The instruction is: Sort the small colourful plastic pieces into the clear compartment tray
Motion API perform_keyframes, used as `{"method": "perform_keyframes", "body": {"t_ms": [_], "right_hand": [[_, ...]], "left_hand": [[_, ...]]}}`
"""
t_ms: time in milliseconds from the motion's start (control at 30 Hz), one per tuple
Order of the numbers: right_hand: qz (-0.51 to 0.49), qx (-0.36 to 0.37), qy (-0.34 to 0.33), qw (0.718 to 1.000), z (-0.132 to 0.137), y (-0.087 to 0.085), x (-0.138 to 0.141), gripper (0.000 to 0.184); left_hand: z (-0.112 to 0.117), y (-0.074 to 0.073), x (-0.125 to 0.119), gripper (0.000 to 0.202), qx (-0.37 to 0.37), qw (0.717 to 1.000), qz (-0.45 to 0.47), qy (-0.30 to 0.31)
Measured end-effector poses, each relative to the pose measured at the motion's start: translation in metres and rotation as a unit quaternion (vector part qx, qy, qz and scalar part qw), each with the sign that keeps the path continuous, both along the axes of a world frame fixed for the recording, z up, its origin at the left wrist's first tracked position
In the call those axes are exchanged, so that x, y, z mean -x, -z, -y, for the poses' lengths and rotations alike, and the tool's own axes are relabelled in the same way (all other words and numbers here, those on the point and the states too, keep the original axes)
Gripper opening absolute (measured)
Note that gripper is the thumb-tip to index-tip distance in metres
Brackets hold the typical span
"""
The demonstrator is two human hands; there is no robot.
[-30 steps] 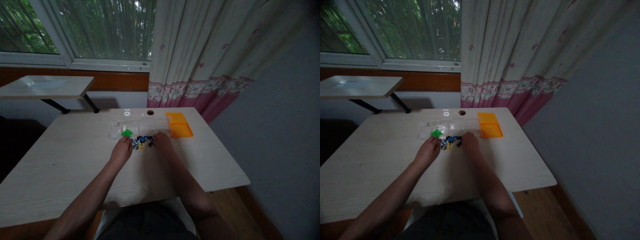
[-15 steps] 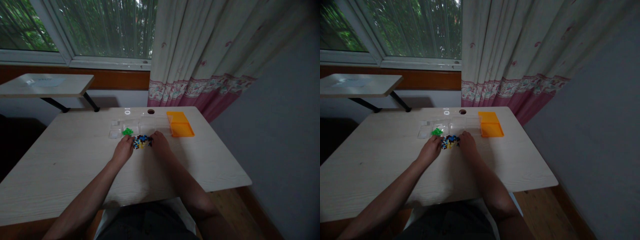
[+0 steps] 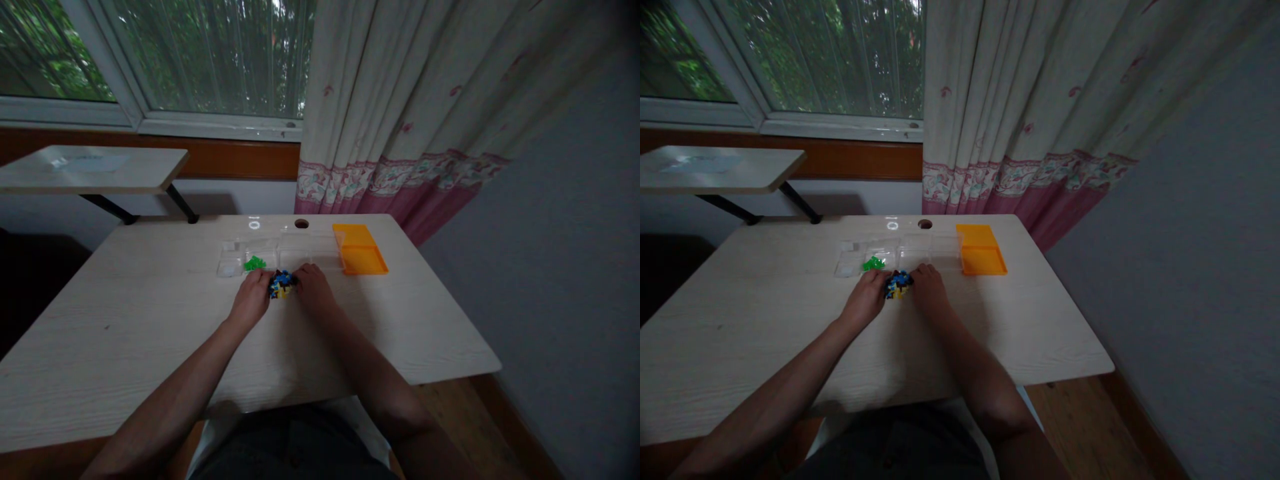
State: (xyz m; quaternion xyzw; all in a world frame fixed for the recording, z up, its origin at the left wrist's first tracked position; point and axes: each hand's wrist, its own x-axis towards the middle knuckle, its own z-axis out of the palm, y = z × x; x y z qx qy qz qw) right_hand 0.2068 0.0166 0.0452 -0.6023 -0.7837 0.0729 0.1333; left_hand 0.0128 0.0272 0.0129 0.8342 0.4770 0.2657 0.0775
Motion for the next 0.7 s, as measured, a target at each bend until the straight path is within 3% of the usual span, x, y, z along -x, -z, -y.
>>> {"method": "perform_keyframes", "body": {"t_ms": [467, 700], "right_hand": [[0.054, -0.025, -0.001, 0.998, 0.003, 0.002, 0.010, 0.034], [0.044, -0.037, 0.004, 0.998, 0.005, -0.001, 0.012, 0.033]], "left_hand": [[0.000, 0.000, -0.001, 0.047, -0.006, 0.999, -0.049, -0.015], [0.002, -0.004, -0.002, 0.050, 0.035, 0.997, -0.069, -0.027]]}}
